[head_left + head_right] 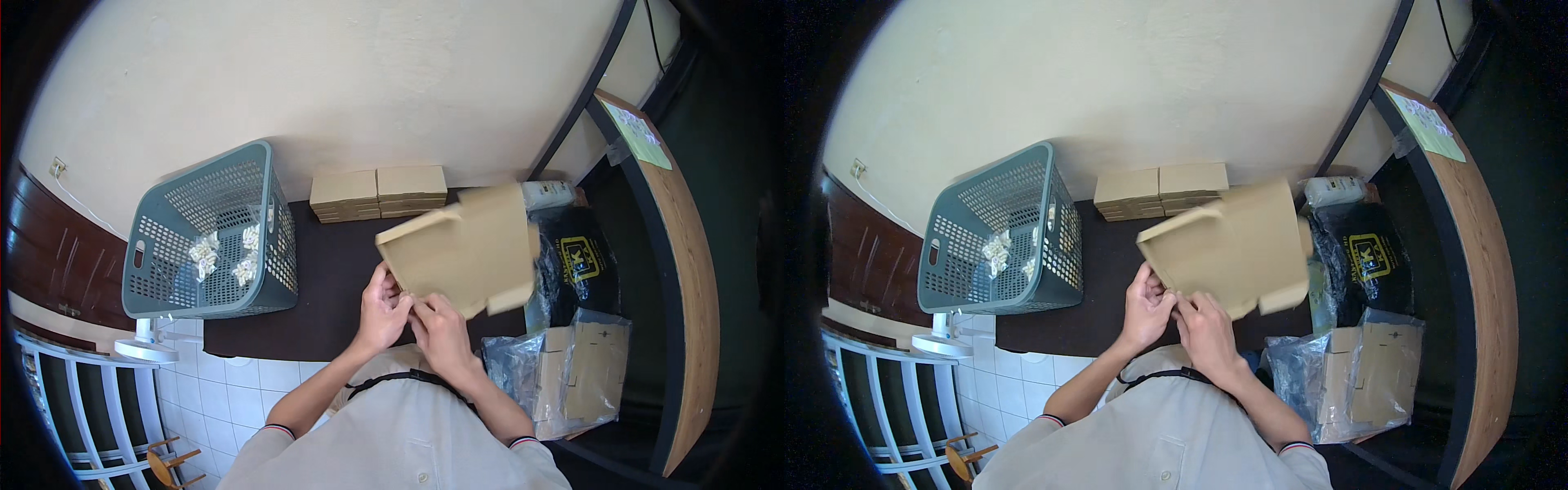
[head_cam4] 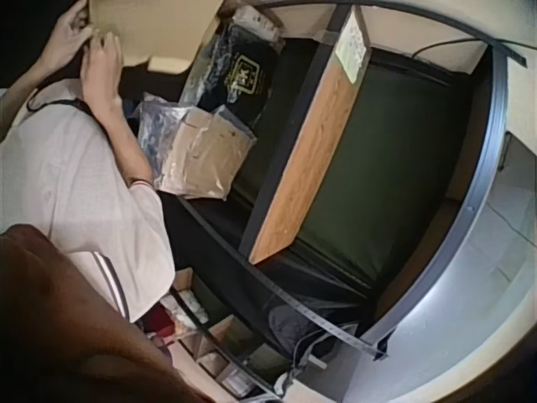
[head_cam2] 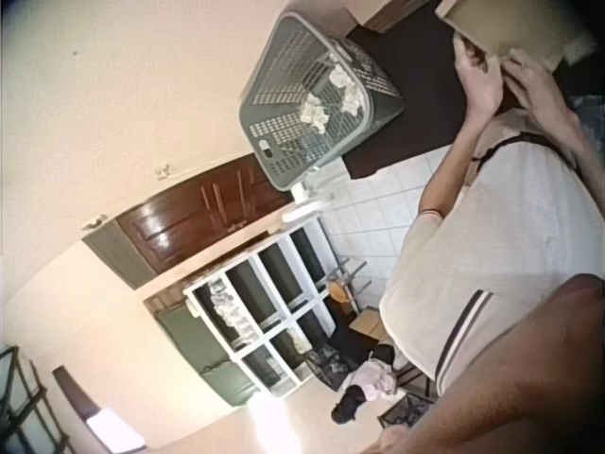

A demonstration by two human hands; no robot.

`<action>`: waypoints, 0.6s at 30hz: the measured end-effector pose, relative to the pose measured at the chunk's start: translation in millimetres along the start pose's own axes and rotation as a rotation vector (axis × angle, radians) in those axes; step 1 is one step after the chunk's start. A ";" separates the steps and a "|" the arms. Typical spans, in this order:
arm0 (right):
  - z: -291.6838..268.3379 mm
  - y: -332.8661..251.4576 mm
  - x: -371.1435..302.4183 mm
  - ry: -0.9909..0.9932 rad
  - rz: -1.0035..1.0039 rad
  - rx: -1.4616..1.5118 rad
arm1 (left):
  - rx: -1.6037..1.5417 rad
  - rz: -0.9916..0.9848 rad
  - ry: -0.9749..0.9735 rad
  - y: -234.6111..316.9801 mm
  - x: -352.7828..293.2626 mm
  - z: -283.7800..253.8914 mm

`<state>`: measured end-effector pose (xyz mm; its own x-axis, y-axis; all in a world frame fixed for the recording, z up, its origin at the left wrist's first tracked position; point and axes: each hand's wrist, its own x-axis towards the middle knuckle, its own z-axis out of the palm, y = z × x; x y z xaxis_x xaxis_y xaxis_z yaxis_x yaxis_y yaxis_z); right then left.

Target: Assembling cardboard boxes and filling them with packaged food bags from a bin.

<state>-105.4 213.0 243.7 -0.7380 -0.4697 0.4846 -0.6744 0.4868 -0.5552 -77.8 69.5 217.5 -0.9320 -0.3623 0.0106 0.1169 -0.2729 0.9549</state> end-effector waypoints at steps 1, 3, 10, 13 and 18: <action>-12.2 6.5 5.8 -0.150 0.040 0.129 | 0.068 -0.073 -0.054 2.8 4.2 -5.7; -35.5 16.3 14.6 -0.306 0.226 0.207 | 0.283 -0.186 -0.267 8.5 19.1 -24.0; -58.7 39.7 116.7 -0.402 -0.580 -0.008 | 0.334 -0.376 -0.654 29.0 76.7 -42.0; -37.1 70.8 136.1 -0.575 -0.624 -0.007 | 0.463 -0.417 -0.792 43.4 108.8 -34.6; -32.7 77.2 165.9 -0.620 -0.588 -0.106 | 0.673 -0.394 -0.999 71.6 157.2 -33.4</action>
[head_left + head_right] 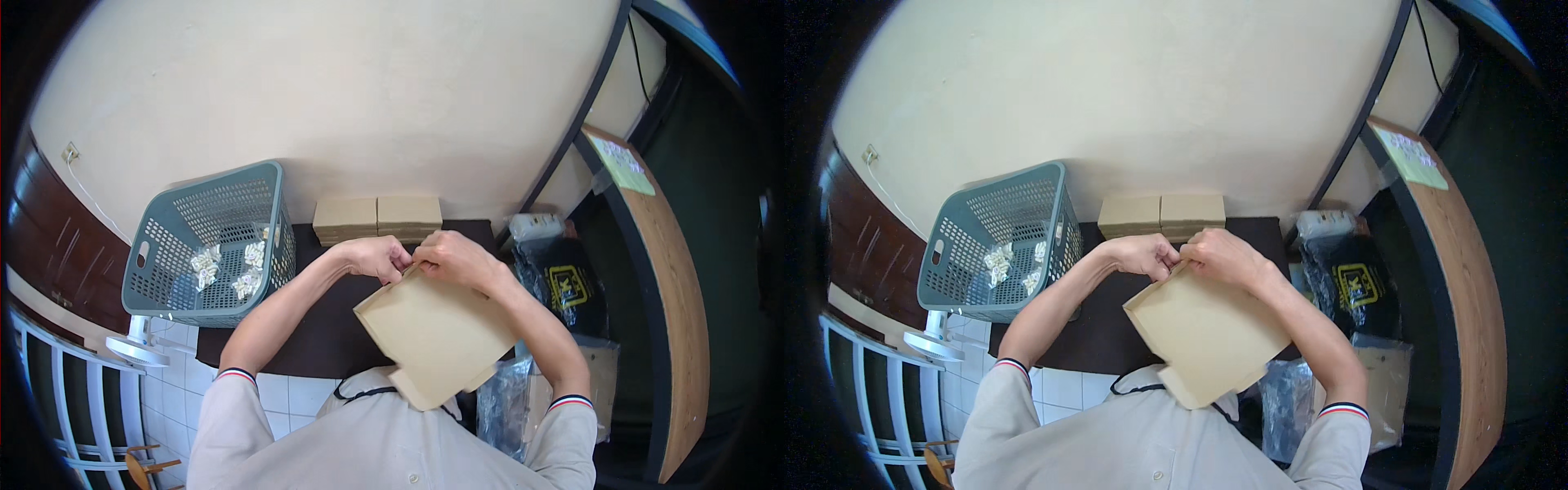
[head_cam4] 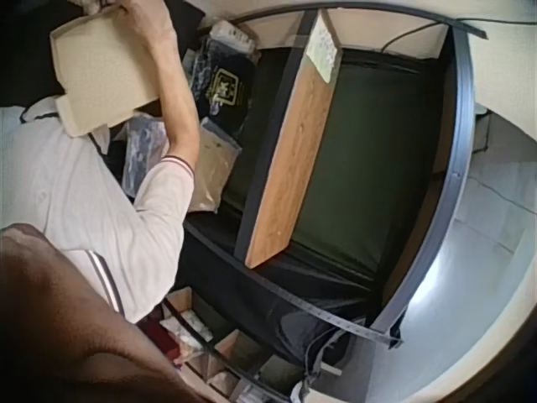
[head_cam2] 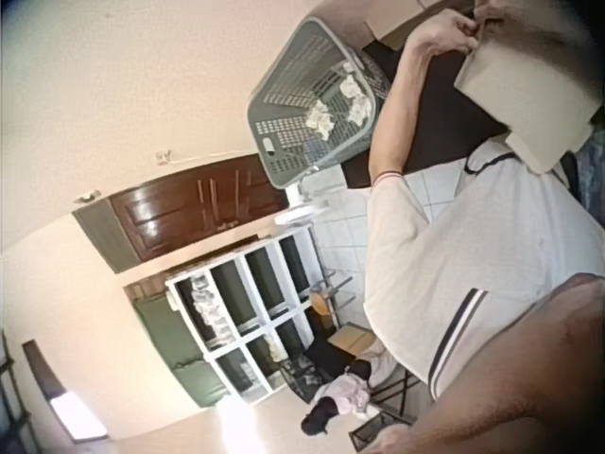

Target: Assembling cardboard boxes and filling them with packaged food bags from a bin.

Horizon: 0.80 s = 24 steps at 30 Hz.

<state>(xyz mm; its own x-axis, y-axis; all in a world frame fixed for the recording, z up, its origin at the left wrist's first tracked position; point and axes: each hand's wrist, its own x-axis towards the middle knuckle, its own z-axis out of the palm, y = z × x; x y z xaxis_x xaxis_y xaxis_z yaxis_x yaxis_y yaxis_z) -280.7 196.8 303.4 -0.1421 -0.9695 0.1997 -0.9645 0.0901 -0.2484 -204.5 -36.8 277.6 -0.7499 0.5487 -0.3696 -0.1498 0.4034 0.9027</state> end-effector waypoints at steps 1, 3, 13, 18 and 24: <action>0.2 2.1 1.4 0.028 -0.045 0.013 | 0.196 -0.017 -0.019 8.1 2.8 -10.5; 4.4 3.9 1.8 0.055 -0.097 0.019 | 0.121 -0.039 -0.041 25.2 1.1 -18.1; 3.3 -7.5 -27.0 0.283 0.243 0.504 | 0.475 0.060 0.070 52.0 -1.0 5.4; 16.2 -6.9 -37.9 0.168 0.207 0.218 | 0.759 0.099 0.067 35.6 14.2 22.6; 15.1 -0.5 -44.6 0.181 0.561 0.785 | 0.566 0.181 0.077 41.8 5.8 24.1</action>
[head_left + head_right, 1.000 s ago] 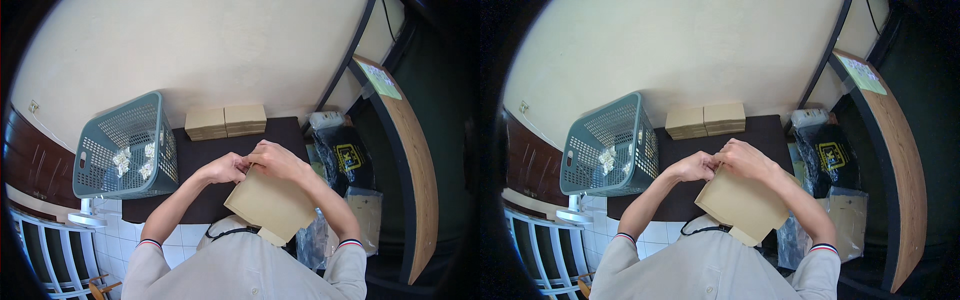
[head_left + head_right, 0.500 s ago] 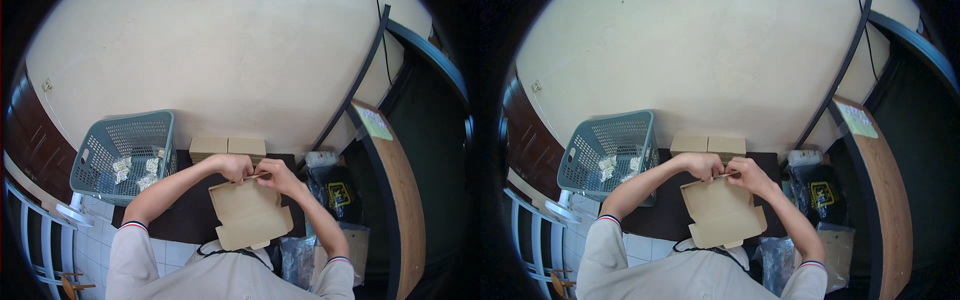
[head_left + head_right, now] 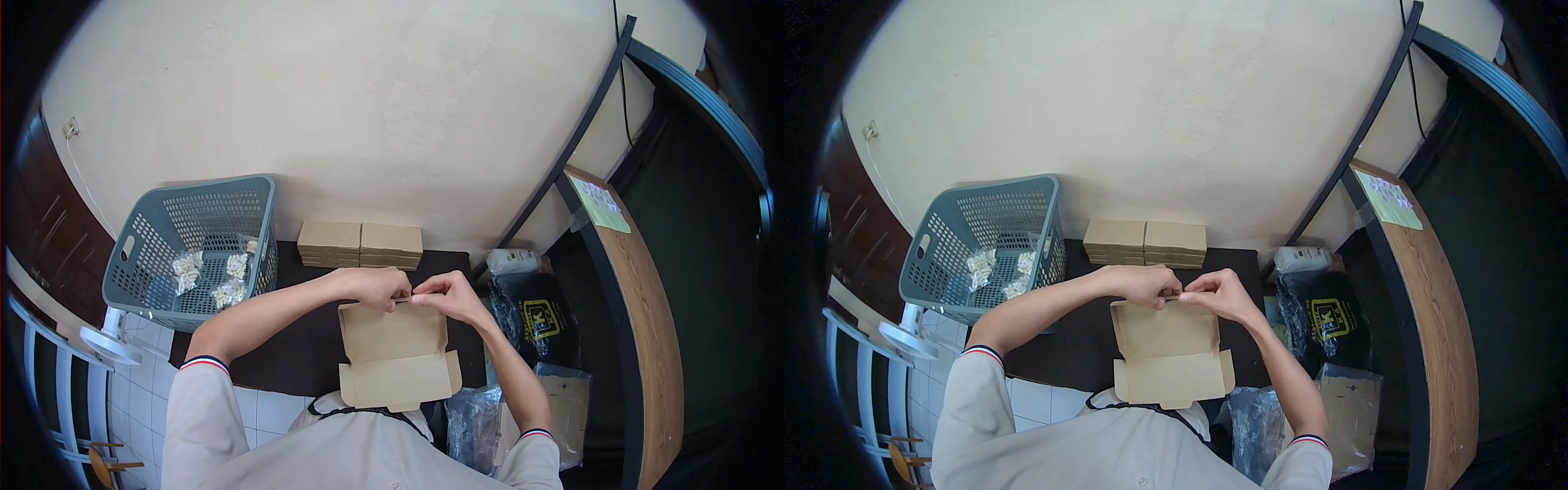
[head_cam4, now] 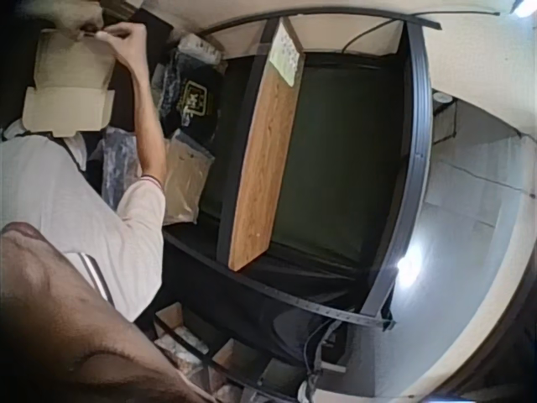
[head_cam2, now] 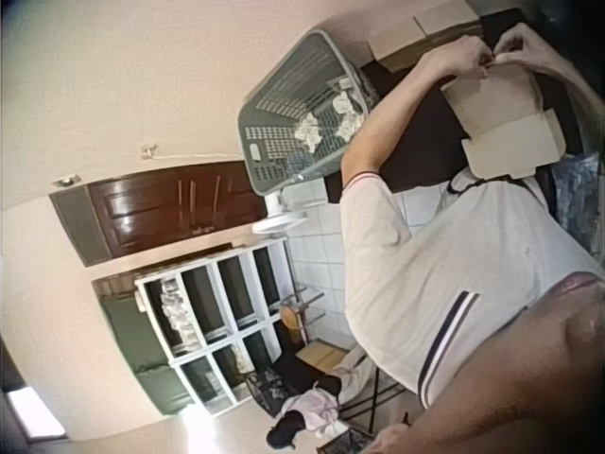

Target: Assembling cardboard boxes and filling them with packaged food bags from a bin.

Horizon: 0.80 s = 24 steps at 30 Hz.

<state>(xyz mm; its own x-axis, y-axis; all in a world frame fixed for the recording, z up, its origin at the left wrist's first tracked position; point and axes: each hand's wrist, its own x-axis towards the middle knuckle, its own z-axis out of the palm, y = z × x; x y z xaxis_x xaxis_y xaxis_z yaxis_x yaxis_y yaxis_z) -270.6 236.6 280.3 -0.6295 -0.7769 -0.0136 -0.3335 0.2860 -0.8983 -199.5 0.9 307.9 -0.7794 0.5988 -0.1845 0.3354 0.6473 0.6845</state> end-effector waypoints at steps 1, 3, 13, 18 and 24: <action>0.5 1.5 -1.2 -0.007 -0.002 -0.003 | -0.002 -0.003 0.007 3.7 -0.3 -1.4; 1.7 3.0 -2.1 0.018 0.031 0.129 | 0.088 -0.059 -0.063 9.0 0.4 -5.4; -0.8 -18.6 -11.9 0.134 0.019 0.062 | 0.088 0.021 -0.037 23.7 -9.3 -18.5; -3.4 -25.4 -23.4 0.128 0.049 0.390 | 0.086 0.008 -0.011 31.3 -14.9 -17.1; -12.2 -19.9 -31.0 0.069 -0.027 0.394 | 0.073 0.013 -0.031 37.1 -14.4 -17.7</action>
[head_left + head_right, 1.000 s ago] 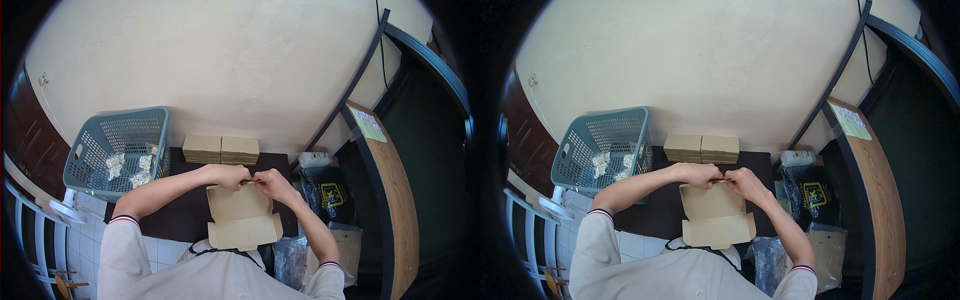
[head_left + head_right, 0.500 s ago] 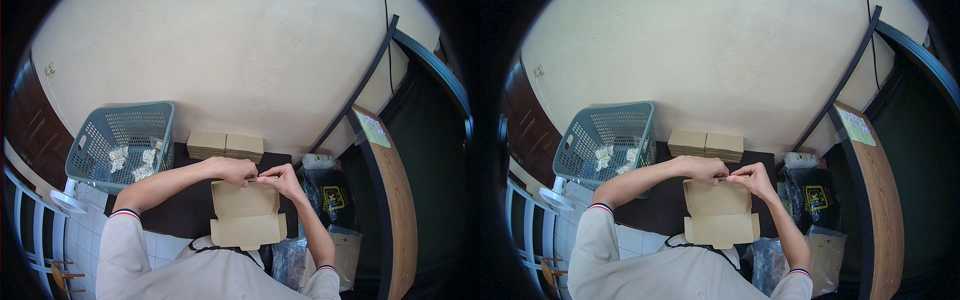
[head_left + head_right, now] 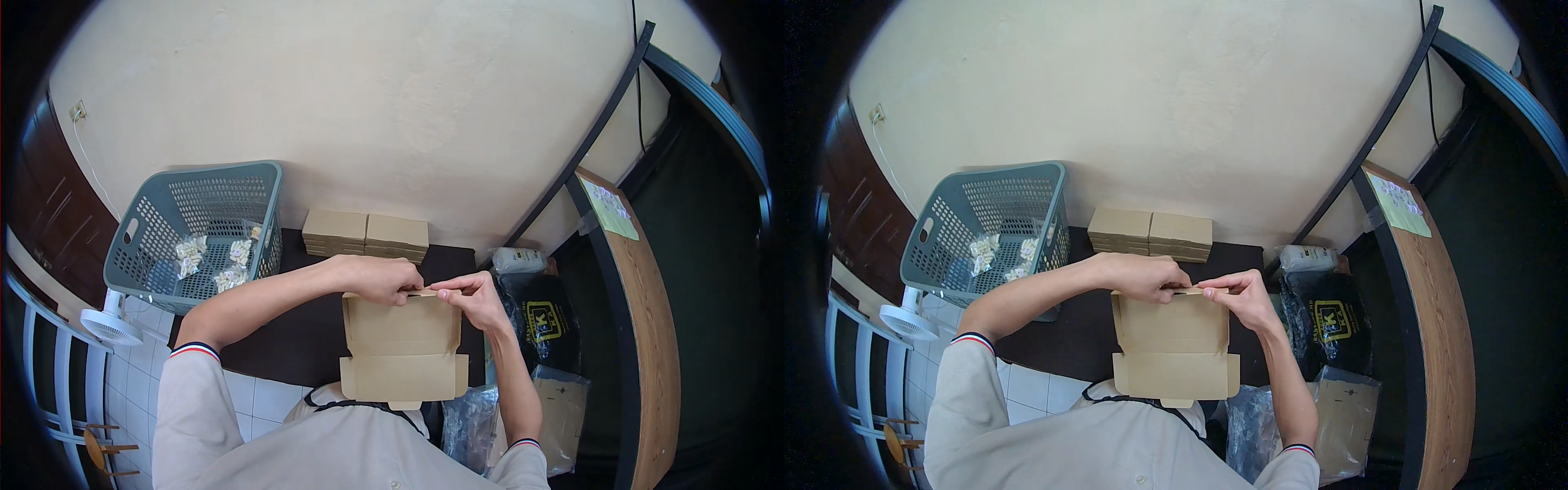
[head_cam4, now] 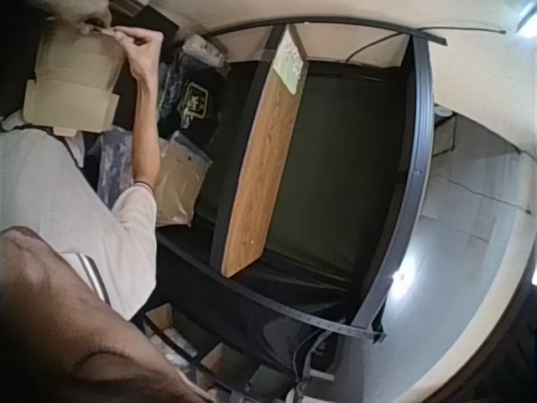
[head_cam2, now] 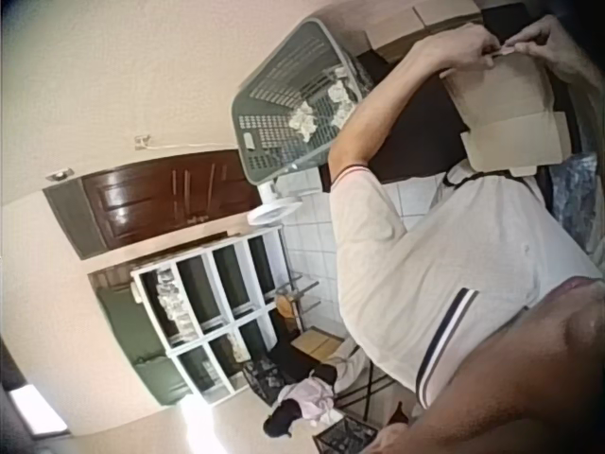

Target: Assembling cardboard boxes and filling them with packaged food bags from a bin.

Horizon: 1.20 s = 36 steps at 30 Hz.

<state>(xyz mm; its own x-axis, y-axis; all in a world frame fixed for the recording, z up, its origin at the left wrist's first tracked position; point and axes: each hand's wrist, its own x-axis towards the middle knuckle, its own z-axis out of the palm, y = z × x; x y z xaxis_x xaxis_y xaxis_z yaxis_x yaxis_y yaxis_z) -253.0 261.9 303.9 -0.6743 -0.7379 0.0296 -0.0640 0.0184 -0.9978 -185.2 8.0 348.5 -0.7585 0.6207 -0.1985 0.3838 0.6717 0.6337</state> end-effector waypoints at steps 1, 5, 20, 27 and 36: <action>-0.4 0.1 -0.8 0.001 0.000 -0.001 | 0.000 0.002 0.000 -0.2 1.0 -0.1; 4.6 -9.6 -5.6 0.044 -0.023 -0.070 | 0.003 0.028 -0.015 5.3 0.1 -3.8; 13.3 -15.7 -11.9 0.075 -0.072 -0.085 | 0.072 -0.002 0.045 22.4 -13.2 -7.5; 14.6 -26.1 -6.0 0.021 -0.055 -0.159 | 0.019 0.064 -0.017 -0.3 -14.5 -8.9; 21.0 -18.4 12.7 -0.046 -0.036 -0.131 | 0.070 -0.106 -0.302 -3.7 -6.2 -27.2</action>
<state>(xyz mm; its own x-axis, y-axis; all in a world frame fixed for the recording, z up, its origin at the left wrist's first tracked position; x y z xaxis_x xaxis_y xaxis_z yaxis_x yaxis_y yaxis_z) -244.8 238.0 321.4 -0.6354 -0.7699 0.0596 -0.1855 0.0772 -0.9796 -196.2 -9.4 367.7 -0.6094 0.6307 -0.4804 0.3540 0.7586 0.5470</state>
